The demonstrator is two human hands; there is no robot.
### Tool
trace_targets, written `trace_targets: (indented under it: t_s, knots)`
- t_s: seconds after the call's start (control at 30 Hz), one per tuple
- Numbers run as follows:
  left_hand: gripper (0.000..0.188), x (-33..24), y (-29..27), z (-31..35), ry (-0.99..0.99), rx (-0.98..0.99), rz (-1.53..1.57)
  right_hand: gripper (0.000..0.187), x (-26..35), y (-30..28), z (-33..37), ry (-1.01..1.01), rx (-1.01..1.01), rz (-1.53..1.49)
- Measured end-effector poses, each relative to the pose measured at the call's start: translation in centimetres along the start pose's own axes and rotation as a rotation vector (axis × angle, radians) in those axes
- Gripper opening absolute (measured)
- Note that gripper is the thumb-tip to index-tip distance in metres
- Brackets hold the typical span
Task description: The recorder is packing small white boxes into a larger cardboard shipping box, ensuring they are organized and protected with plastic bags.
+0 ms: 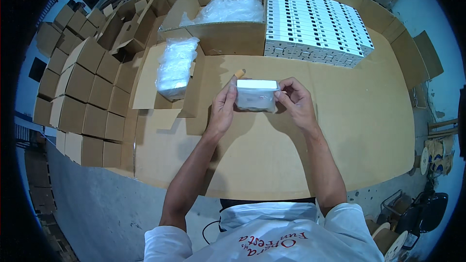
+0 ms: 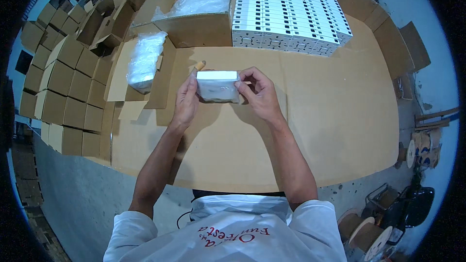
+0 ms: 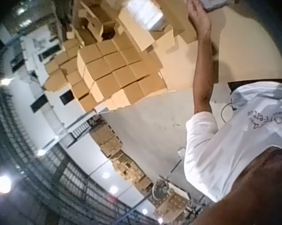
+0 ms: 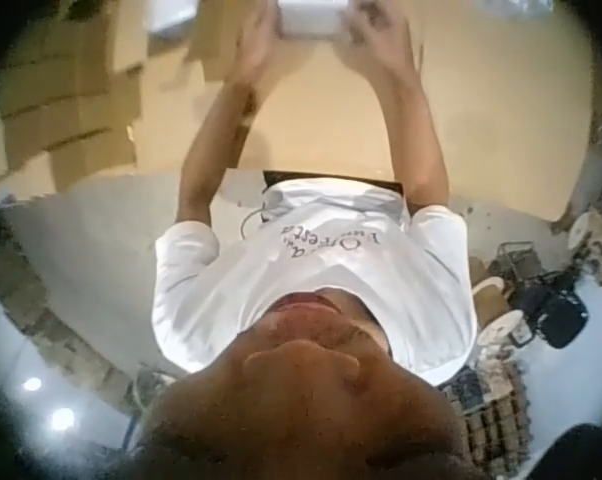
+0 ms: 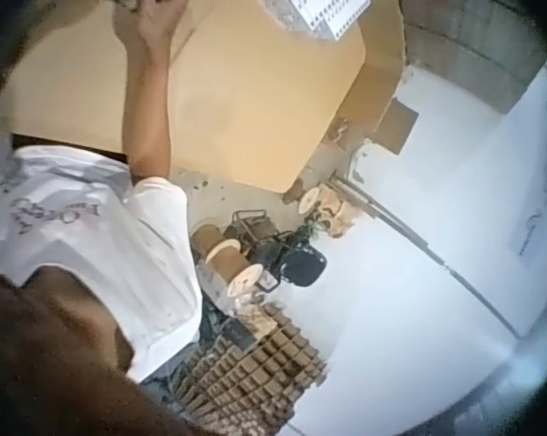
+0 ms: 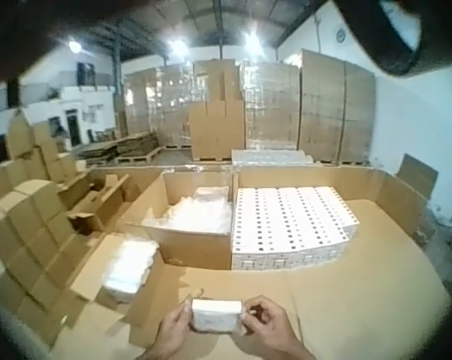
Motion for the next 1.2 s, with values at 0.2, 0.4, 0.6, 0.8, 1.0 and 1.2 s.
trace_targets:
  t_s: [0.2,0.4,0.6,0.8,1.0,1.2]
  knots:
    - [0.052,-0.4,0.0,-0.1,0.162,0.125,0.078,0.009,1.7,0.1,0.1,-0.112,0.032,-0.018]
    - [0.052,-0.5,0.3,-0.1,0.171,0.148,0.173,0.007,2.0,-0.6,0.2,-0.069,0.077,0.007]
    - [0.044,0.7,-0.5,-0.9,0.156,0.106,0.225,0.006,2.0,-1.3,0.2,-0.033,0.059,0.006]
    - [0.039,0.7,-0.8,-1.5,0.114,0.032,0.158,0.006,1.5,-2.5,0.1,0.052,0.051,-0.004]
    - [0.039,0.6,-1.3,-1.4,0.19,0.014,0.209,0.008,1.8,-3.2,0.1,0.008,0.065,0.027]
    - [0.034,0.4,-1.7,-1.4,0.287,0.022,0.37,0.008,2.2,-3.1,0.1,0.007,0.057,-0.087]
Point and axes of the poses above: each hand's wrist, its own z-axis away from the middle knuckle, its own y-axis out of the palm, x = y × z, the point moved 4 cm from there along -z, towards the middle knuckle, and after that the axes turned 2 degrees about z, right-handed, at the moved point
